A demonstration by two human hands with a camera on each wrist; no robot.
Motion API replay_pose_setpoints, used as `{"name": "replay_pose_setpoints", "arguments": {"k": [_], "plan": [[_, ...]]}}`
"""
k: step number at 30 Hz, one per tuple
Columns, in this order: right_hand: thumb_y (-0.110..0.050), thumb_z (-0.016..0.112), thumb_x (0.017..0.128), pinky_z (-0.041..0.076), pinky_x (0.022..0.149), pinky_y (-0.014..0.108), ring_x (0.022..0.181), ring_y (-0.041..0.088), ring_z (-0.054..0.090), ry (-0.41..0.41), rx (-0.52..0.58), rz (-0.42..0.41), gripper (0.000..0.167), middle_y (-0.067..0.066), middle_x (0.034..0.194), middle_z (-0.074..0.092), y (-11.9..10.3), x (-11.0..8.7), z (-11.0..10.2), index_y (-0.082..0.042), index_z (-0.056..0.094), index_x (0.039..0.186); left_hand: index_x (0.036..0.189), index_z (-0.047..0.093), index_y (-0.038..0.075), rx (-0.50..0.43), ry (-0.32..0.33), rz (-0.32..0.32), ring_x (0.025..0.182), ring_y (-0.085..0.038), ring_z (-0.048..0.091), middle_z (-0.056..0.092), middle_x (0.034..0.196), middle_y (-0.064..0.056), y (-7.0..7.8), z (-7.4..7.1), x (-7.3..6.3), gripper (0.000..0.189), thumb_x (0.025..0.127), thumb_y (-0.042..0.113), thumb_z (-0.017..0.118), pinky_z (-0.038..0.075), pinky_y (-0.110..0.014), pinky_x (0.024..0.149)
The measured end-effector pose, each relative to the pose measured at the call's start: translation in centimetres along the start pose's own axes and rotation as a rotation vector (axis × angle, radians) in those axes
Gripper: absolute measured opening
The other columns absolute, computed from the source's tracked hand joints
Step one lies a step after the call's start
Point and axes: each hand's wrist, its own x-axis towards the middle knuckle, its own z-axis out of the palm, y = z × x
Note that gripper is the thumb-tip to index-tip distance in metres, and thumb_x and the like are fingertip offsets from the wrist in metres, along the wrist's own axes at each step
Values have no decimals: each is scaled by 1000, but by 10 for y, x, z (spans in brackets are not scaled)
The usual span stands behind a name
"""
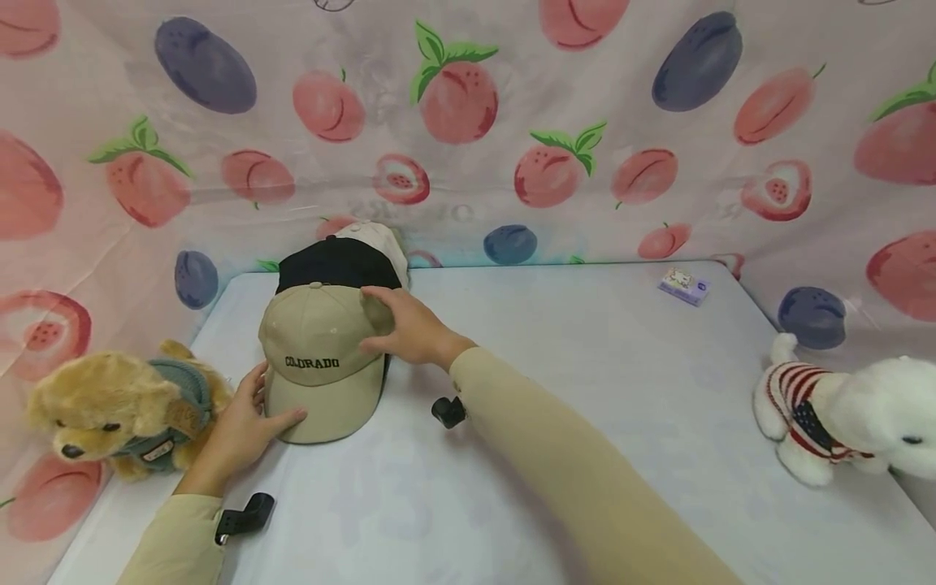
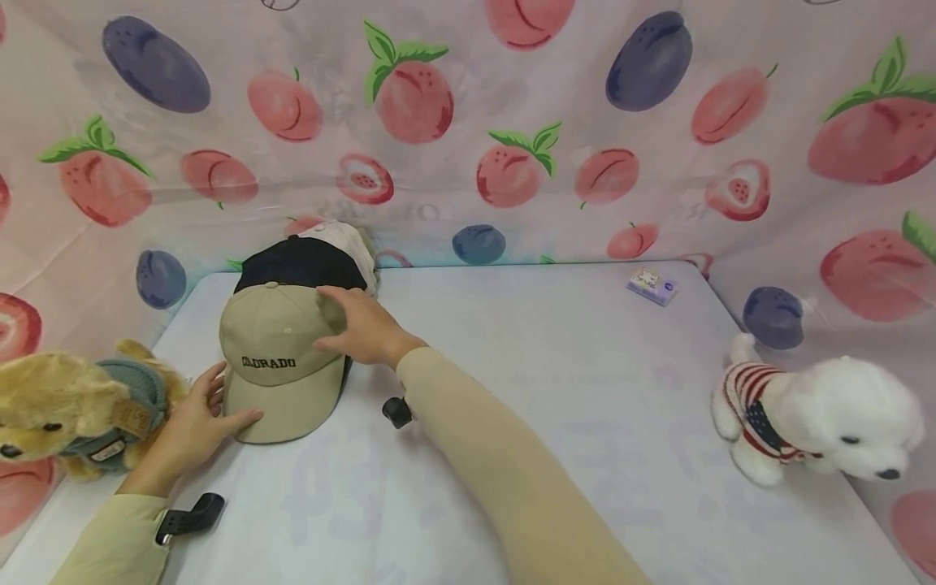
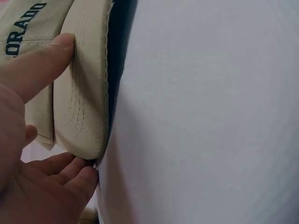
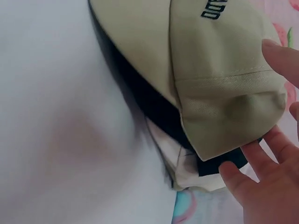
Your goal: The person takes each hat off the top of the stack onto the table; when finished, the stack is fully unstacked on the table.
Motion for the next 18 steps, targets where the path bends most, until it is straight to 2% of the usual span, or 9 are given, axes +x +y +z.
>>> {"name": "replay_pose_setpoints", "arguments": {"k": [5,11,18], "plan": [[-32,76,91,35,110,33,135,18,40,-2,9,-58,78,5,150,41,-3,-3,0,-20,35,156,157,-10,0,-13,-11,11,138,-61,20,9,153,-44,-1,-1,1,118,88,34,79,25,-69,107],[-26,75,92,30,113,29,139,17,38,-34,32,-115,69,3,152,43,-8,-6,1,-16,43,152,157,-8,-1,-5,-12,16,136,-61,24,13,151,-45,0,-2,0,116,88,32,79,28,-69,106],[-20,74,93,31,111,28,133,19,44,-2,49,-101,55,5,144,51,-11,-9,3,-12,53,143,158,-3,-1,-27,5,0,135,-59,28,14,154,-41,2,-1,-4,113,87,31,80,33,-67,104]]}}
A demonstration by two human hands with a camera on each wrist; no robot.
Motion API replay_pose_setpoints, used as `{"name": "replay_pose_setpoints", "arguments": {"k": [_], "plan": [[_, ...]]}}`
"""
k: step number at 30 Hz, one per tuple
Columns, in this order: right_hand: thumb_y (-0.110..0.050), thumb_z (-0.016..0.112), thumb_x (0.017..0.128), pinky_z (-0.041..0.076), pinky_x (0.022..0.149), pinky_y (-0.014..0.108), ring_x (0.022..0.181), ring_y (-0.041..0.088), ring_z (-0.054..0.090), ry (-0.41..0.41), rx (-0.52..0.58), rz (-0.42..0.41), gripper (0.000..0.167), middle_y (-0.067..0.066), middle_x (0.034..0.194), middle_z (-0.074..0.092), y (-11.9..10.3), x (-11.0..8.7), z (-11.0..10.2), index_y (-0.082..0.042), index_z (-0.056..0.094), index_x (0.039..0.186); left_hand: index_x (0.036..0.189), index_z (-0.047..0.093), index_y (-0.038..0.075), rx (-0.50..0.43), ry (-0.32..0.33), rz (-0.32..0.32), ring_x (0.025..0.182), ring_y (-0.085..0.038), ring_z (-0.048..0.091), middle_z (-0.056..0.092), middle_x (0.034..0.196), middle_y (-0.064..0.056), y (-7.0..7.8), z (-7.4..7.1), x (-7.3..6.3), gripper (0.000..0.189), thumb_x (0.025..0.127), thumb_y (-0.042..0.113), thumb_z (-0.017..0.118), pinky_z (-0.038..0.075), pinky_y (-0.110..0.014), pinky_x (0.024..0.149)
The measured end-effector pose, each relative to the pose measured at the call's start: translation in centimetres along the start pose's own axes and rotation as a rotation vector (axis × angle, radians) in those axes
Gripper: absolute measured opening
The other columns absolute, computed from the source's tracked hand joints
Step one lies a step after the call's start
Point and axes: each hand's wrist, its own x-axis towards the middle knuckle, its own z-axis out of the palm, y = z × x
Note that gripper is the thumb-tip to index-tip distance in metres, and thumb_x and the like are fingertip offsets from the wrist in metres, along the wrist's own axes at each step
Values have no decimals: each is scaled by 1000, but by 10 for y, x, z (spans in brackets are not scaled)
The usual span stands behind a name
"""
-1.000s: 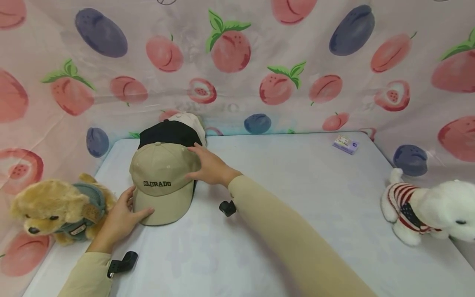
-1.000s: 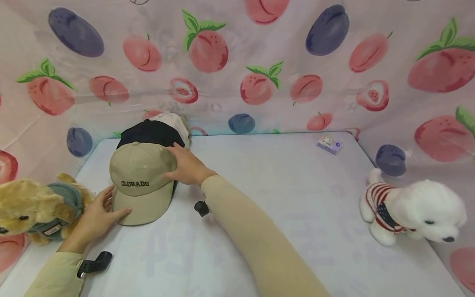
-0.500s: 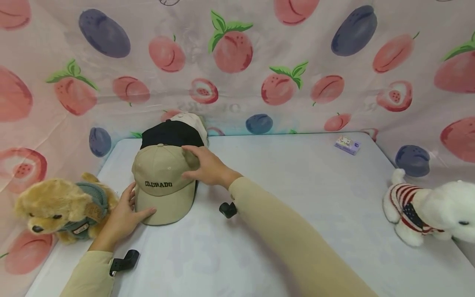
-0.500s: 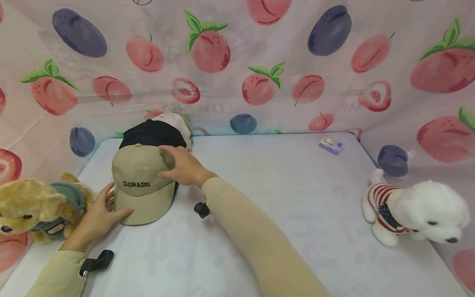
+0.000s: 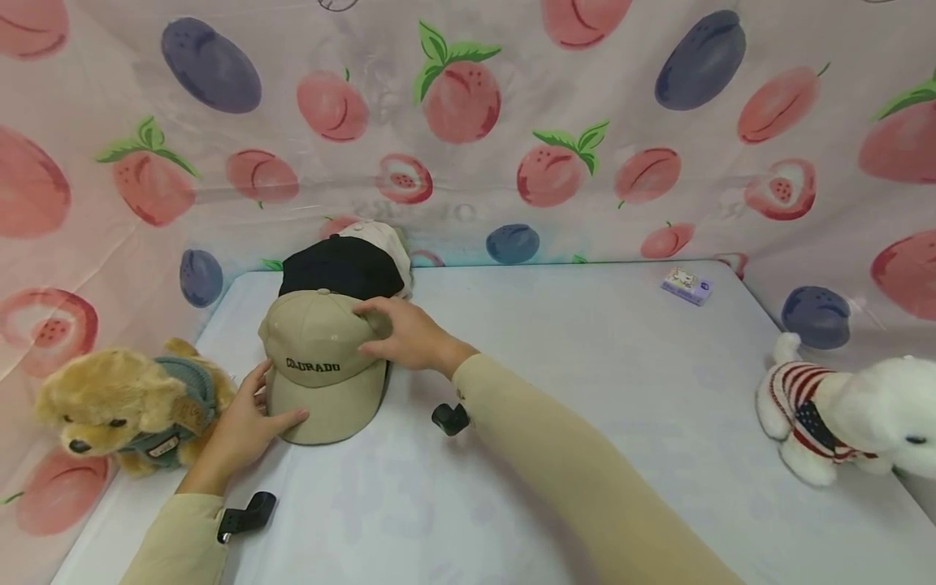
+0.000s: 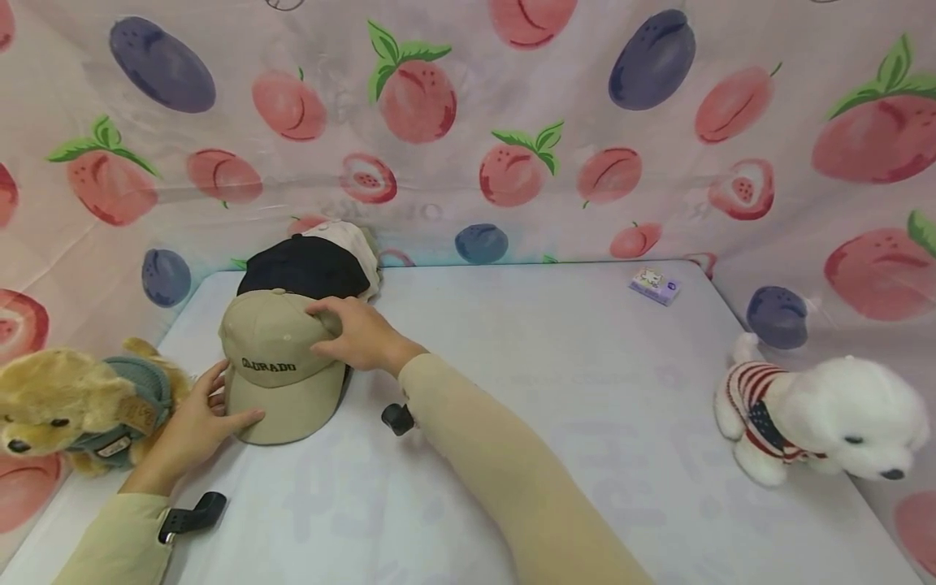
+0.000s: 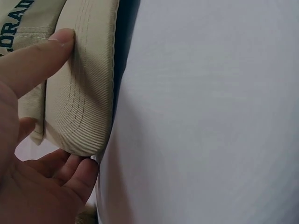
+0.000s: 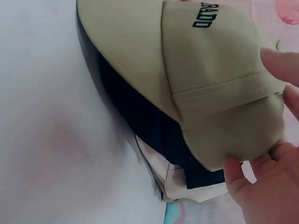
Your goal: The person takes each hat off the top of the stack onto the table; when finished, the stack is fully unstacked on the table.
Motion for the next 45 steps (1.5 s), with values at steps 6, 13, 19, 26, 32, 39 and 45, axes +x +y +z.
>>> {"name": "replay_pose_setpoints", "arguments": {"k": [6,13,19,26,32,39,45], "plan": [[-12,69,95,33,110,27,133,18,45,42,37,8,42,4,140,55,-4,-4,-2,-10,58,135,158,-1,-1,20,2,-10,134,-58,30,14,155,-38,2,-1,-3,113,87,34,80,34,-66,103],[-10,68,95,40,102,21,124,12,51,78,118,7,34,1,131,59,-9,-14,-10,-11,64,129,158,6,-2,65,24,19,127,-56,38,22,149,-40,7,-1,-9,110,86,34,81,39,-66,96],[-9,67,95,42,99,20,123,14,53,115,104,-38,35,3,131,60,-11,-27,-25,-8,65,130,158,11,-1,101,34,75,123,-55,42,30,145,-38,19,-2,-17,108,85,35,82,42,-65,92],[-8,69,94,44,96,23,117,15,55,195,111,-64,37,4,129,62,-7,-45,-41,-6,65,131,157,18,-2,82,28,139,120,-51,47,37,140,-35,40,2,-21,103,84,29,83,44,-62,94],[-9,69,94,48,86,27,107,13,57,250,138,-79,37,3,128,62,-5,-61,-54,-7,65,131,156,22,-4,44,9,171,113,-42,52,44,133,-28,55,9,-21,97,85,23,83,47,-53,91],[-8,70,93,49,87,32,106,18,58,281,182,-82,35,6,128,63,-3,-77,-70,-5,67,127,156,23,-2,24,-4,216,109,-36,54,45,132,-27,66,20,-19,95,84,17,83,50,-41,83],[-6,69,92,49,69,30,88,20,59,282,225,-55,32,6,123,67,1,-90,-83,-4,70,124,156,25,0,4,-17,225,108,-35,54,46,133,-26,73,33,-15,96,83,17,85,50,-38,81]]}}
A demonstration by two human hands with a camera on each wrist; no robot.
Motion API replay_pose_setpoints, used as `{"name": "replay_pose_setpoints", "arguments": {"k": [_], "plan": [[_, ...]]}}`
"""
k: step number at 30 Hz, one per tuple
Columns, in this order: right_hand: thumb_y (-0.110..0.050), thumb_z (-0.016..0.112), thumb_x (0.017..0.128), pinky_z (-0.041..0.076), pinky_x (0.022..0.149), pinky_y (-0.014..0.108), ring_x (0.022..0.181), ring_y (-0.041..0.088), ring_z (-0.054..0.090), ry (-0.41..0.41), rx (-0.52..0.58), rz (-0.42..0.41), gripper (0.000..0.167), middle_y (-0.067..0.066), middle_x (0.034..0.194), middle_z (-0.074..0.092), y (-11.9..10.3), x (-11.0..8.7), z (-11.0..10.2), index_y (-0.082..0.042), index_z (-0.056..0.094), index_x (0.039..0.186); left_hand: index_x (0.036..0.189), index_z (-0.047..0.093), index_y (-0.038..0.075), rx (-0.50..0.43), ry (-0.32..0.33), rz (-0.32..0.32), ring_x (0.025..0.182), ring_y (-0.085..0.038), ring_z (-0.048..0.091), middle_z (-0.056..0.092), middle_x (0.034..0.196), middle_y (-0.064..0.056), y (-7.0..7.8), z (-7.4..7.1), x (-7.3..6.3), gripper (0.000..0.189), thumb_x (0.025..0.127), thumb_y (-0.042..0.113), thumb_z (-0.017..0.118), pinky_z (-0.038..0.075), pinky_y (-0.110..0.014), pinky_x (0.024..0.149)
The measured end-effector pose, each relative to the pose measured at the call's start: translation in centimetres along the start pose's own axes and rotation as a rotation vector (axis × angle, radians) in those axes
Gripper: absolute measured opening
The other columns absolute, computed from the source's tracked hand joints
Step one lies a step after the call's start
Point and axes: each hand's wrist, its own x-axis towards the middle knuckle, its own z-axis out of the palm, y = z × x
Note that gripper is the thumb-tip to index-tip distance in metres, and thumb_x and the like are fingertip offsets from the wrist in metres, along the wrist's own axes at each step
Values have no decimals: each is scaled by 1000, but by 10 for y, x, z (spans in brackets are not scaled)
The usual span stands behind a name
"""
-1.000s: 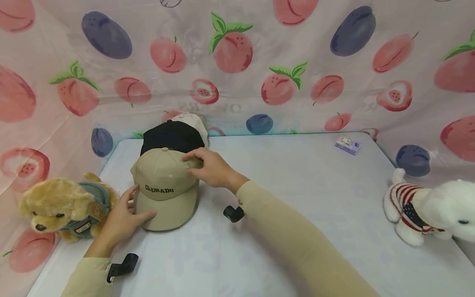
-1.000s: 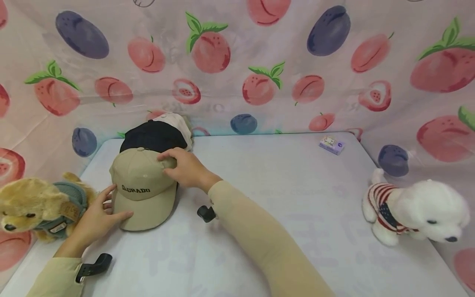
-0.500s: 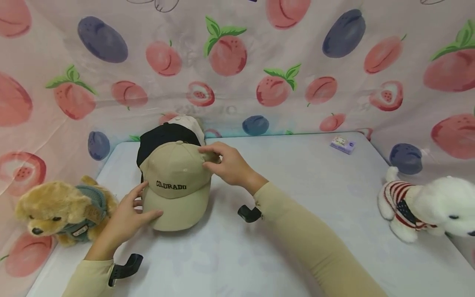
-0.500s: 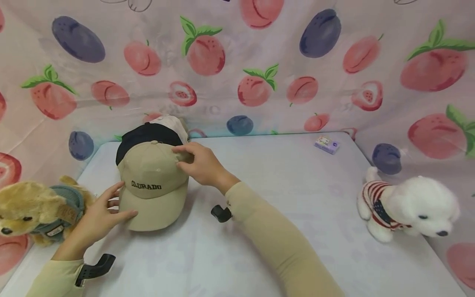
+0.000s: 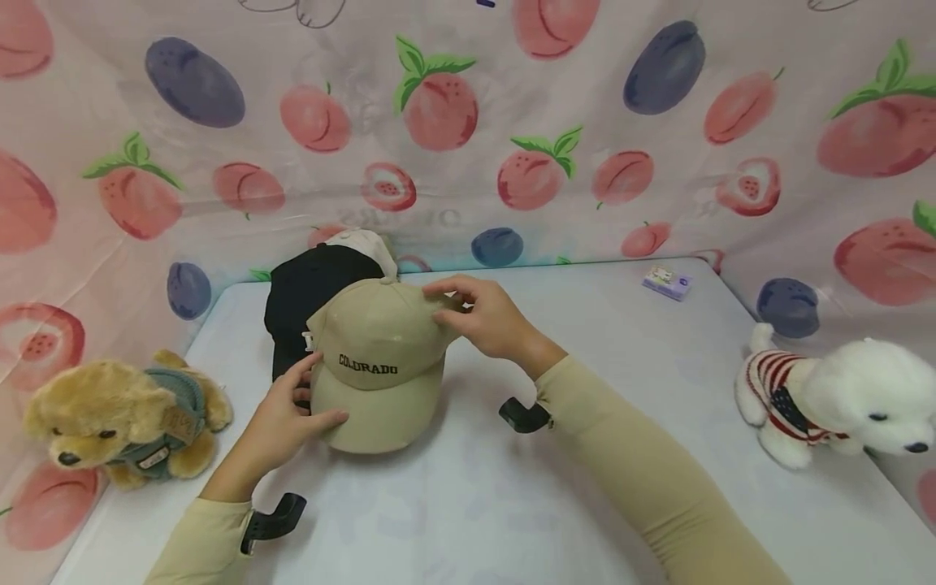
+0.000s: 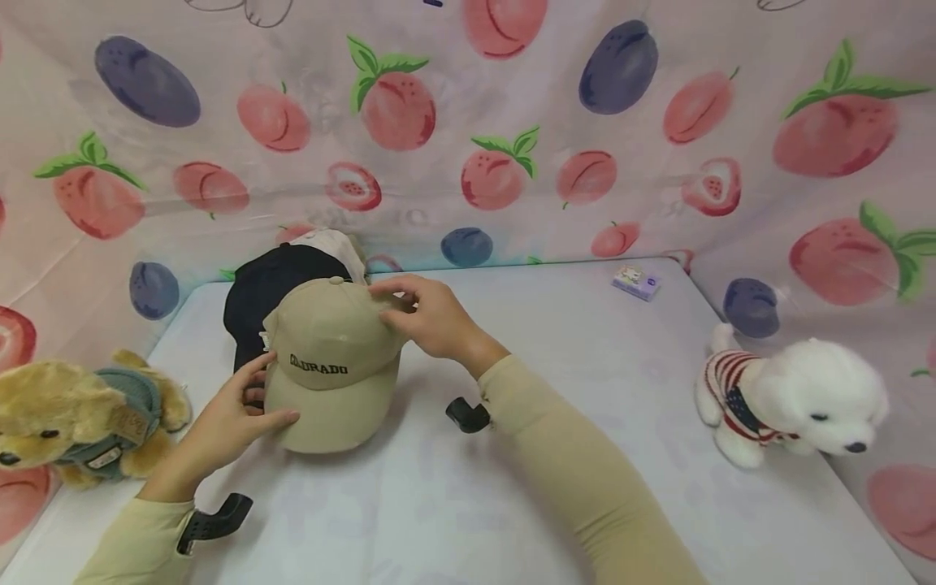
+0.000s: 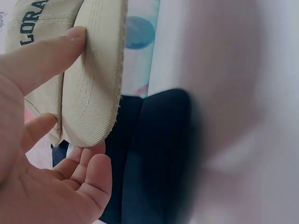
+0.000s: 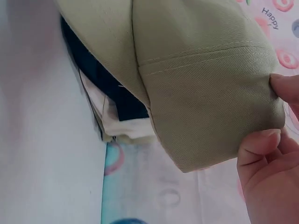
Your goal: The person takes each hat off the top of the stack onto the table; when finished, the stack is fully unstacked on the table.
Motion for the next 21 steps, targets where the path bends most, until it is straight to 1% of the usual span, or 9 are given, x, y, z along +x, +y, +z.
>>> {"name": "replay_pose_setpoints", "arguments": {"k": [2,4,7,8,12,15,17,21], "plan": [[-6,68,93,50,71,29,90,18,60,-10,-10,6,31,6,123,67,1,-2,-5,-4,70,124,156,26,0,4,-3,3,108,-35,54,45,133,-26,2,4,2,95,82,18,85,50,-40,82],[-6,67,93,52,78,30,97,17,62,-20,-32,3,30,7,123,68,2,-4,-10,-4,71,122,155,28,0,13,-3,10,108,-35,55,45,132,-25,5,9,4,94,82,18,85,50,-41,82],[-6,66,93,51,88,31,108,16,62,-27,-64,-4,27,7,122,69,3,-8,-18,-3,72,119,154,30,1,23,-5,23,107,-35,56,46,132,-26,7,15,7,93,81,19,86,51,-42,82],[-6,66,93,50,89,32,109,16,62,-26,-73,-3,27,7,121,69,4,-9,-21,-3,73,118,154,31,1,28,-6,25,107,-35,56,46,132,-25,8,17,8,93,81,19,86,51,-42,82],[-4,63,93,57,75,37,99,20,64,-37,-39,48,27,9,122,67,5,-18,-32,-2,72,118,152,33,0,33,-21,40,106,-34,57,47,131,-25,13,27,13,91,81,18,86,51,-41,81],[-2,61,93,58,62,40,92,23,63,-40,10,90,27,11,123,66,7,-25,-40,0,70,118,152,33,-1,31,-39,58,106,-35,57,47,130,-26,17,34,16,90,81,18,86,51,-40,80],[-2,61,92,58,62,39,95,24,63,-32,12,100,27,12,123,66,10,-29,-45,0,70,118,151,33,-2,35,-51,62,106,-35,58,47,130,-26,20,39,19,90,81,18,86,52,-40,79],[-4,66,91,54,80,36,105,24,62,-13,-29,88,26,11,121,67,14,-35,-53,0,71,117,152,33,1,46,-75,49,107,-36,57,47,130,-25,23,49,25,90,81,20,86,51,-41,81]]}}
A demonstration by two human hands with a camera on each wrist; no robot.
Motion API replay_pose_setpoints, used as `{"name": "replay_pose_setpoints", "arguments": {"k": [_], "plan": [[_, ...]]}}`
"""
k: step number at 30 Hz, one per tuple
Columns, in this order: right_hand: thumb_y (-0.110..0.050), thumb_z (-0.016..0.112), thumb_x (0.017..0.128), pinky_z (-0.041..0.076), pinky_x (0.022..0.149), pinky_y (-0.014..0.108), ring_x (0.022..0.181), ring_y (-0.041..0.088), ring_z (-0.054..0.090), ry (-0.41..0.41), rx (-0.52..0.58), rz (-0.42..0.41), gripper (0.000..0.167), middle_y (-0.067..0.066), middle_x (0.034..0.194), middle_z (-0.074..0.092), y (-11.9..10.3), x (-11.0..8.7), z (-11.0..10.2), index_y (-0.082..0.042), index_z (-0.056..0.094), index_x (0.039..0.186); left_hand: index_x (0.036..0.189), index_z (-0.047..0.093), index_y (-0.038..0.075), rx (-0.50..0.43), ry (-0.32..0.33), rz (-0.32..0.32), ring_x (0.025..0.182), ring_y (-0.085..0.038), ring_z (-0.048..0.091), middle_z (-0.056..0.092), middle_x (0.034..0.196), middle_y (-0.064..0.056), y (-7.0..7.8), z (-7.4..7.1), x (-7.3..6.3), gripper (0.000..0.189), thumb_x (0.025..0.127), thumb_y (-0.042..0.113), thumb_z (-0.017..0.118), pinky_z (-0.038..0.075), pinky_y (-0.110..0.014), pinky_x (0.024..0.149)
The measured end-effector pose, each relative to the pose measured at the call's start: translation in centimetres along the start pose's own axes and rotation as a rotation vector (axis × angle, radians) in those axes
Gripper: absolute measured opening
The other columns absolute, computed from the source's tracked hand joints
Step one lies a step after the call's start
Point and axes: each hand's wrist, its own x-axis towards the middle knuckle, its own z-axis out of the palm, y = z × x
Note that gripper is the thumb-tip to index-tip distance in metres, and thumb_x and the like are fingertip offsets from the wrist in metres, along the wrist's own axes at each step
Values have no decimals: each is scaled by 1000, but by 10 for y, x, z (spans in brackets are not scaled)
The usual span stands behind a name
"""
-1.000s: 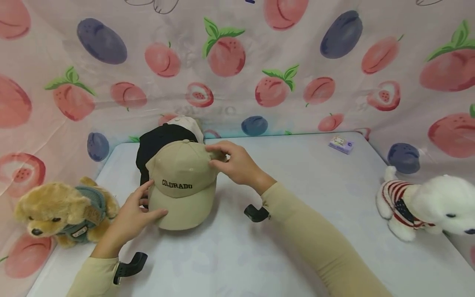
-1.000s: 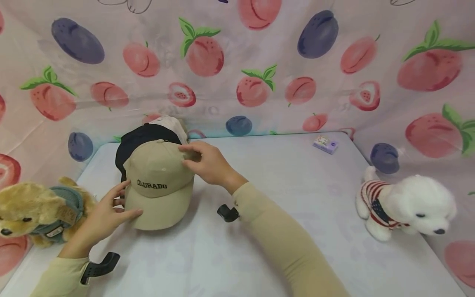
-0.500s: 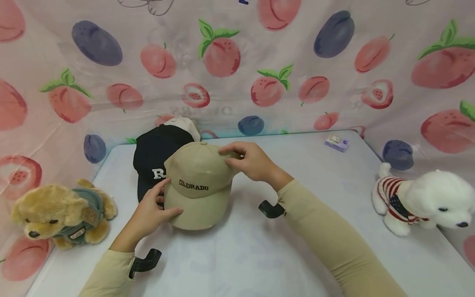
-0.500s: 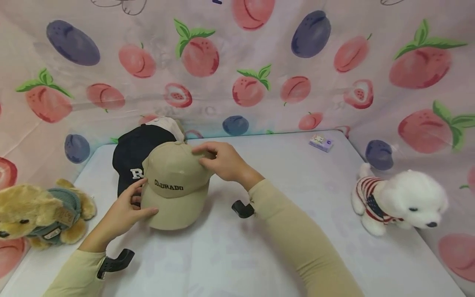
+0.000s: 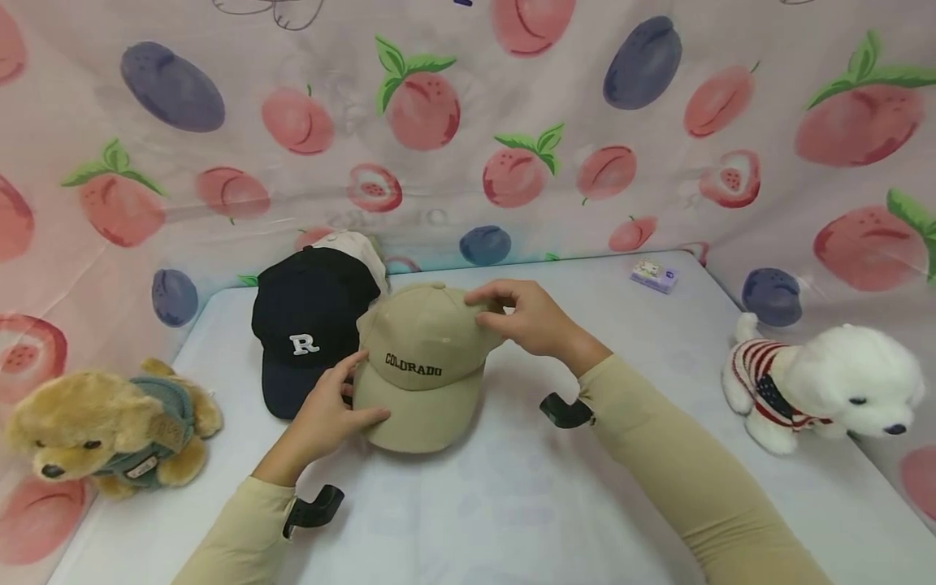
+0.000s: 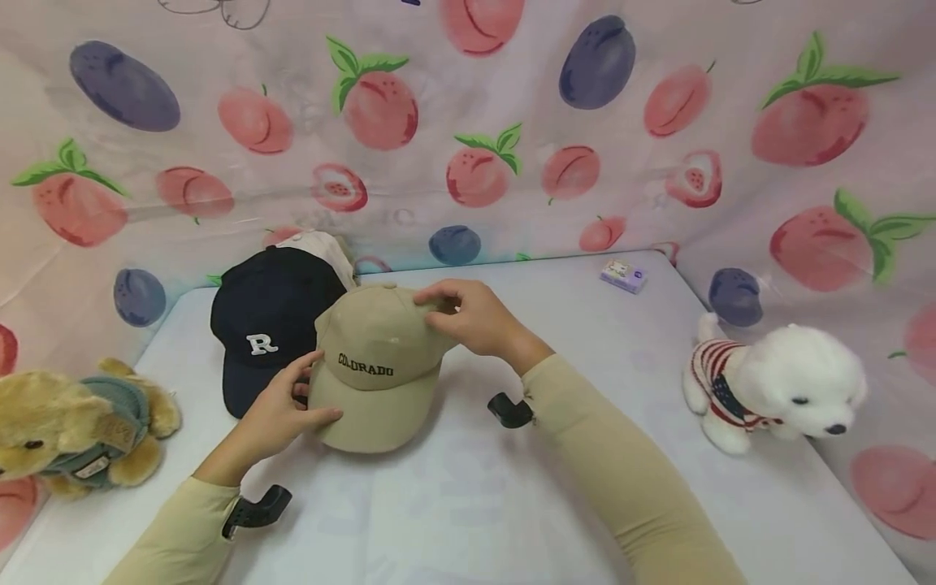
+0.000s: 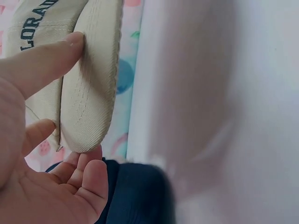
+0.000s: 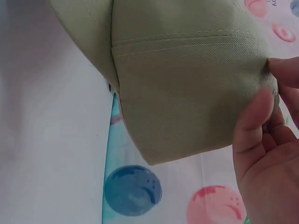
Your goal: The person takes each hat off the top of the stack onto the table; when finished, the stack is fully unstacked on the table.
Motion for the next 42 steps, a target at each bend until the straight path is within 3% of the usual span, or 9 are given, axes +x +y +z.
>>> {"name": "replay_pose_setpoints", "arguments": {"k": [3,5,29,35,42], "plan": [[-5,69,90,47,92,36,111,24,60,14,-35,-11,28,12,121,67,2,-1,-5,0,71,117,153,33,4,-8,-13,-16,109,-36,56,47,131,-24,0,6,6,90,81,21,86,49,-44,84],[-4,69,90,46,94,38,110,24,60,21,-47,-7,29,12,122,67,3,-2,-8,0,71,118,153,33,4,-21,-24,-17,110,-36,55,46,132,-24,2,9,10,91,81,23,86,49,-45,85],[-10,75,90,43,98,45,112,25,56,98,-117,103,36,12,127,63,26,-23,-51,-2,68,124,153,36,7,-189,-38,-29,112,-32,54,49,133,-19,24,71,51,89,80,13,86,47,-45,90],[-8,72,92,44,99,47,116,28,56,127,-150,125,36,15,130,61,31,-27,-62,0,66,126,154,36,7,-181,-39,-18,112,-31,53,48,134,-19,33,85,60,89,80,14,85,47,-45,90],[-7,70,93,40,104,49,123,29,51,177,-178,167,37,18,134,58,34,-32,-77,1,64,129,155,34,9,-178,-86,-6,112,-29,55,46,135,-18,45,99,73,88,82,15,84,49,-43,90]]}}
